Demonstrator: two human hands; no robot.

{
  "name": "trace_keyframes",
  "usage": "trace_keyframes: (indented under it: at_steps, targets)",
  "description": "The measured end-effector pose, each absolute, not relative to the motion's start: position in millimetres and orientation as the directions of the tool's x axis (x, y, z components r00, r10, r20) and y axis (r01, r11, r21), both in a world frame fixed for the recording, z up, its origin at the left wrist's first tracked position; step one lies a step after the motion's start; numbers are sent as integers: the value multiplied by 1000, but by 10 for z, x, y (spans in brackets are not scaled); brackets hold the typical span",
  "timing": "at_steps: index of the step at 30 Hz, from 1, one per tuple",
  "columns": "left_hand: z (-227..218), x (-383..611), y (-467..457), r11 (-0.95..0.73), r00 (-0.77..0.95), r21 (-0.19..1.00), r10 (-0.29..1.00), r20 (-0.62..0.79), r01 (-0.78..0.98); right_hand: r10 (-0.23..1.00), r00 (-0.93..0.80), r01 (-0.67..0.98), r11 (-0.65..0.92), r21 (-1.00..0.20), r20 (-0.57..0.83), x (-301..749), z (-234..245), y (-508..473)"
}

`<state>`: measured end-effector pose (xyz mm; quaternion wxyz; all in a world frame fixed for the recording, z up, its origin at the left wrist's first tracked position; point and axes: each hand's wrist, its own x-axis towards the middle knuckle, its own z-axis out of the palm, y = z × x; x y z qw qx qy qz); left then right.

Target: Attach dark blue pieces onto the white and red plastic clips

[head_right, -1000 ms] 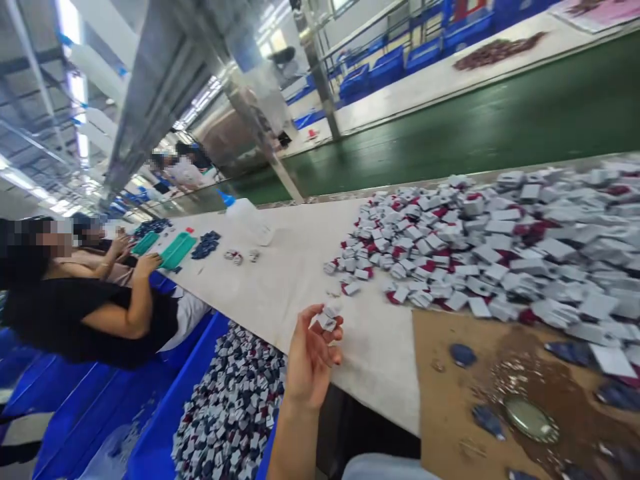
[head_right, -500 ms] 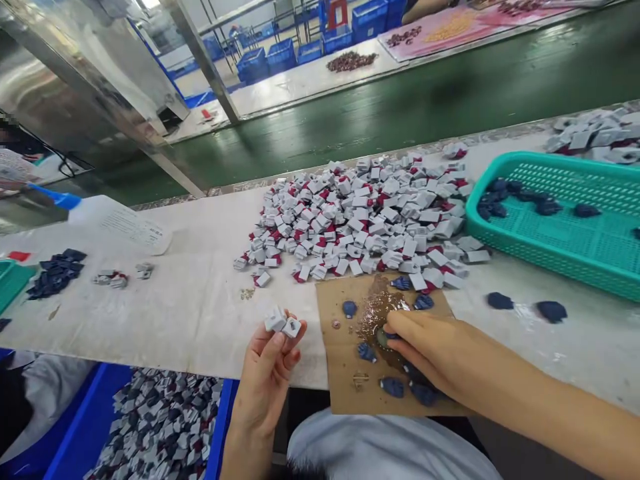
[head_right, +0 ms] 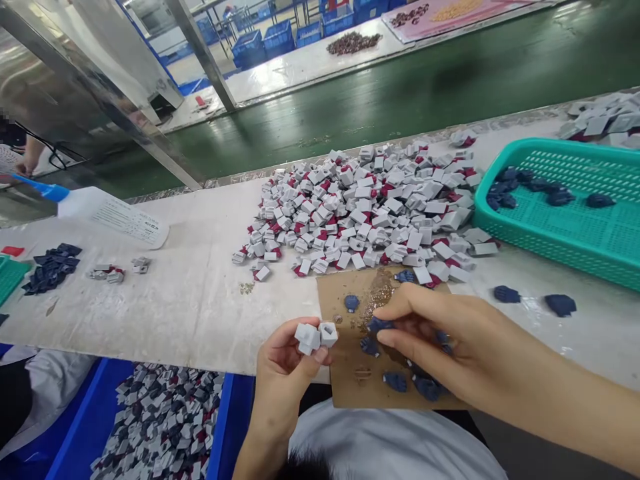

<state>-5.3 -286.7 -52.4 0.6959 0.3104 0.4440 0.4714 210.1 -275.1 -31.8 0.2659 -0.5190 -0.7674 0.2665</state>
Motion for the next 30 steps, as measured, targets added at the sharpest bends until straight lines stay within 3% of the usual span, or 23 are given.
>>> trace_keyframes:
  at_steps: [3, 8, 17, 23, 25, 27, 30]
  targets:
    - [-489, -50, -2894, 309, 210, 903, 944, -254, -298, 899, -383, 584, 412, -699, 210, 2001, -160, -2735]
    - [-420, -34, -2892, 245, 227, 943, 955, -193, -228, 884, -440, 504, 388, -772, 157, 1905, -120, -2724]
    - [-409, -33, -2910, 200, 232, 968, 959, -162, -151, 823, -547, 482, 459, -746, 153, 1886, -110, -2715]
    - [-521, 60, -2929, 225, 189, 967, 961, -200, -117, 839, -530, 472, 414, -779, 125, 1860, -203, -2687]
    - [-587, 67, -2923, 259, 195, 958, 953, -232, -121, 836, -546, 459, 361, -812, 63, 1855, -255, -2661]
    - [-638, 23, -2916, 288, 230, 951, 939, -257, -115, 807, -585, 439, 228, -869, -84, 1850, -293, -2627]
    - [-626, -138, -2933, 279, 315, 960, 912, -262, -11, 748, -614, 442, 63, -895, -250, 1869, -280, -2555]
